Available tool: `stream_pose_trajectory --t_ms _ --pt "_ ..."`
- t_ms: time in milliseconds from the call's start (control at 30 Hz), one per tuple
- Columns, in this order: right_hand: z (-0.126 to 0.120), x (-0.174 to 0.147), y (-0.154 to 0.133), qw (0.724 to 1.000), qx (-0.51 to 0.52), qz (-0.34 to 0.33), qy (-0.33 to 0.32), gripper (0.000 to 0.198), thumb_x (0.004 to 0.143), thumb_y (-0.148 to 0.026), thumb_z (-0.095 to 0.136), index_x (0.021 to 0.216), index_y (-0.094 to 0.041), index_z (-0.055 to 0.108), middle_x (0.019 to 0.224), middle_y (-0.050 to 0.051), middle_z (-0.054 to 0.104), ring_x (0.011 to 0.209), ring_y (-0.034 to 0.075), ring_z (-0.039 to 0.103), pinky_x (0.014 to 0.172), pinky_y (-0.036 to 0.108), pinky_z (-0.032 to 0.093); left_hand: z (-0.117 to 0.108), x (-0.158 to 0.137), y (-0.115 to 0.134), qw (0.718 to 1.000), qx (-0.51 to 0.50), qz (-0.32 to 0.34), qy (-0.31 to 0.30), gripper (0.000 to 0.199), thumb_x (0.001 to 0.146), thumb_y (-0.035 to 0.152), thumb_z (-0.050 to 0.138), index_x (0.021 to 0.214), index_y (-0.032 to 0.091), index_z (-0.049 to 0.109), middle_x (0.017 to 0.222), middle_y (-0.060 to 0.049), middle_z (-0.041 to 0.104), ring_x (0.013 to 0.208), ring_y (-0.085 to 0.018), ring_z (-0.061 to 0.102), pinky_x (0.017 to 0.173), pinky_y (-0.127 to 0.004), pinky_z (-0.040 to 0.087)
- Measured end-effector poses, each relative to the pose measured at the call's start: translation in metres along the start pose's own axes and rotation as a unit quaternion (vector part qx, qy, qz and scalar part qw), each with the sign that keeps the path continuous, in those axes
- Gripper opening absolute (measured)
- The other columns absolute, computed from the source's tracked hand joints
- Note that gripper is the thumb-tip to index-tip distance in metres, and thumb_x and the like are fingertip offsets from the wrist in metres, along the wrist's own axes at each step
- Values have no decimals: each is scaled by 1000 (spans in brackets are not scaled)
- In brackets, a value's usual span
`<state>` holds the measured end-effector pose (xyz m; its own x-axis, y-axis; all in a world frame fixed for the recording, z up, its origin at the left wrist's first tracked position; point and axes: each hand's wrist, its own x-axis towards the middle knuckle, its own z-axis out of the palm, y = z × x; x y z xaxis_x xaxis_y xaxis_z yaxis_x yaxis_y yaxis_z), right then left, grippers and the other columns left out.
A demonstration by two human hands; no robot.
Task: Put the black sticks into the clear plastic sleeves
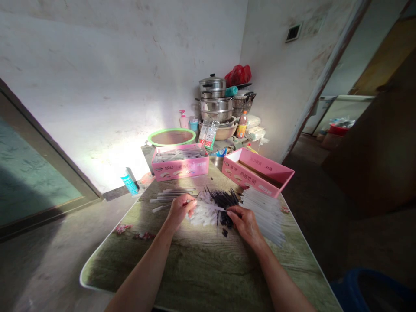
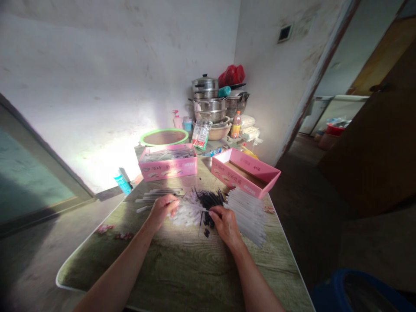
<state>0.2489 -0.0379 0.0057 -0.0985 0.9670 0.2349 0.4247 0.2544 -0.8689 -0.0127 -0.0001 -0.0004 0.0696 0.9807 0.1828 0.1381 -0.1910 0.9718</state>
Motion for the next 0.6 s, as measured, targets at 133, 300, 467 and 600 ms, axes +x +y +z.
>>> stream_pose_trajectory --t_ms 133,300,467,600 --pt "-13 2 2 998 22 18 49 27 85 -39 56 77 -16 68 49 -2 53 46 13 49 48 24 37 -5 2 1 998 -47 -1 50 21 78 34 63 69 16 59 48 5 52 42 -9 44 46 -21 33" --pt "-27 5 13 986 4 38 163 32 84 -43 53 68 -18 63 48 -1 54 47 15 50 51 26 39 -13 4 -1 973 -120 -20 196 21 75 34 66 76 14 59 54 3 55 43 -8 42 43 -21 30" --pt "-16 5 17 981 -120 27 151 28 82 -40 56 81 -16 71 67 7 69 59 21 60 59 29 42 -7 3 2 983 -101 0 151 20 76 33 65 72 16 58 49 5 50 41 -7 40 43 -20 30" --pt "-4 1 5 994 -70 0 81 35 90 -44 48 83 -17 69 60 3 65 55 17 57 57 27 41 3 -1 8 997 -40 18 69 19 78 32 63 69 16 59 46 6 50 40 -7 42 44 -19 33"
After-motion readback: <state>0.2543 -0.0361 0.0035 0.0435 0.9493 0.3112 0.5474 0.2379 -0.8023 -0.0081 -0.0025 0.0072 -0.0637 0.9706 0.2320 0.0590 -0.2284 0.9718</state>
